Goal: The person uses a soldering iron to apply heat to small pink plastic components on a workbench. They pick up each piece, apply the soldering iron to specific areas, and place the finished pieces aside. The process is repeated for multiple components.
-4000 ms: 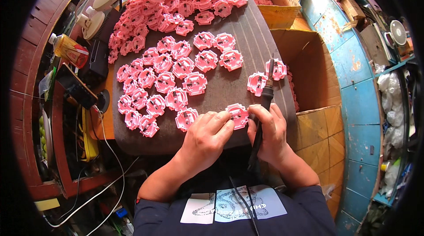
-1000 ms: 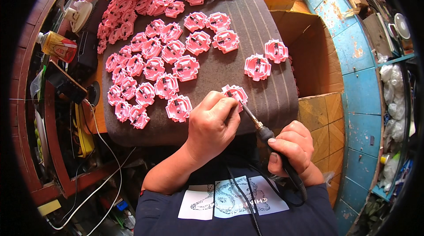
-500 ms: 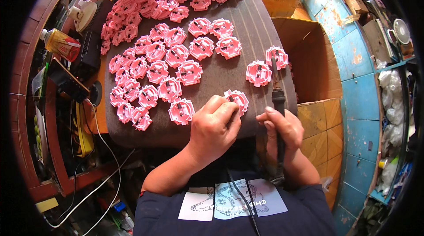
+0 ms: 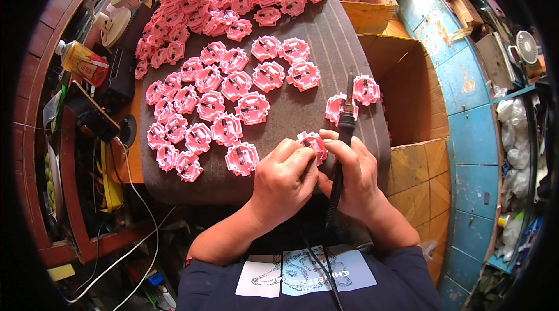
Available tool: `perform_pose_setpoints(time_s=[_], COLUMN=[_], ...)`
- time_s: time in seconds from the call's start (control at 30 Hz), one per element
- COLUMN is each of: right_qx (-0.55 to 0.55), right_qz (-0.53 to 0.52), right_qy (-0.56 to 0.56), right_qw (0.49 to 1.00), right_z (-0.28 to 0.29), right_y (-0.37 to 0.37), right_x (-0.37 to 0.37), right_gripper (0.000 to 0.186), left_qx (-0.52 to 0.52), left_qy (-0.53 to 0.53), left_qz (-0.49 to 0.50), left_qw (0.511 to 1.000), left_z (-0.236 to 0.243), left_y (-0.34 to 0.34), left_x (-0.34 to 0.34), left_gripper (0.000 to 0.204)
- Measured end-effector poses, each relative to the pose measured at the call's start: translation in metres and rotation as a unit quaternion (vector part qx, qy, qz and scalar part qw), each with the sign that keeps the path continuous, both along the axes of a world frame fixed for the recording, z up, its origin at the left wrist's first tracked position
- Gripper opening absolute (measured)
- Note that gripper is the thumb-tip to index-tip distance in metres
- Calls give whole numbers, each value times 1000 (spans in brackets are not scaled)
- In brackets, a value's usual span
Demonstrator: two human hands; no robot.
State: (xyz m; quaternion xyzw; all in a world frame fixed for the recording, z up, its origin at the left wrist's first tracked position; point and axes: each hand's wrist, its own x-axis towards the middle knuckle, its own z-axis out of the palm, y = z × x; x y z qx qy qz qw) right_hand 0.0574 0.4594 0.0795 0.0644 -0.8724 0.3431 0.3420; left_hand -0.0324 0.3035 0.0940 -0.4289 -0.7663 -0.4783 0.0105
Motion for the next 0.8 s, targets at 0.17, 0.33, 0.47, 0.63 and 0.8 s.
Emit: perform_pose_setpoints(time_s=[0.17, 0.33, 0.47, 0.63, 0.8], right_qx=[9, 4, 8, 1, 9], right_qz=[-1, -1, 3, 9, 24], right_qy=[-5, 2, 7, 8, -17], right_qw=[1000, 1000, 1000, 1000, 1000], right_z=[-4, -5, -6, -3, 1], right_y=[1, 1, 2, 3, 5], right_x=[-2, -3, -4, -6, -5], right_gripper=[62, 60, 59, 59, 56], left_qx=[-5, -4, -3, -3, 8], left_qy=[1, 4, 2, 5, 18], left_qz=[-1, 2, -2, 1, -1], left_qw=[1000, 1000, 1000, 1000, 1000], left_z=[1, 1, 1, 2, 2], left_y=[-1, 0, -1, -1, -3], left_x=[0, 0, 0, 0, 0], left_gripper=[15, 16, 15, 14, 19])
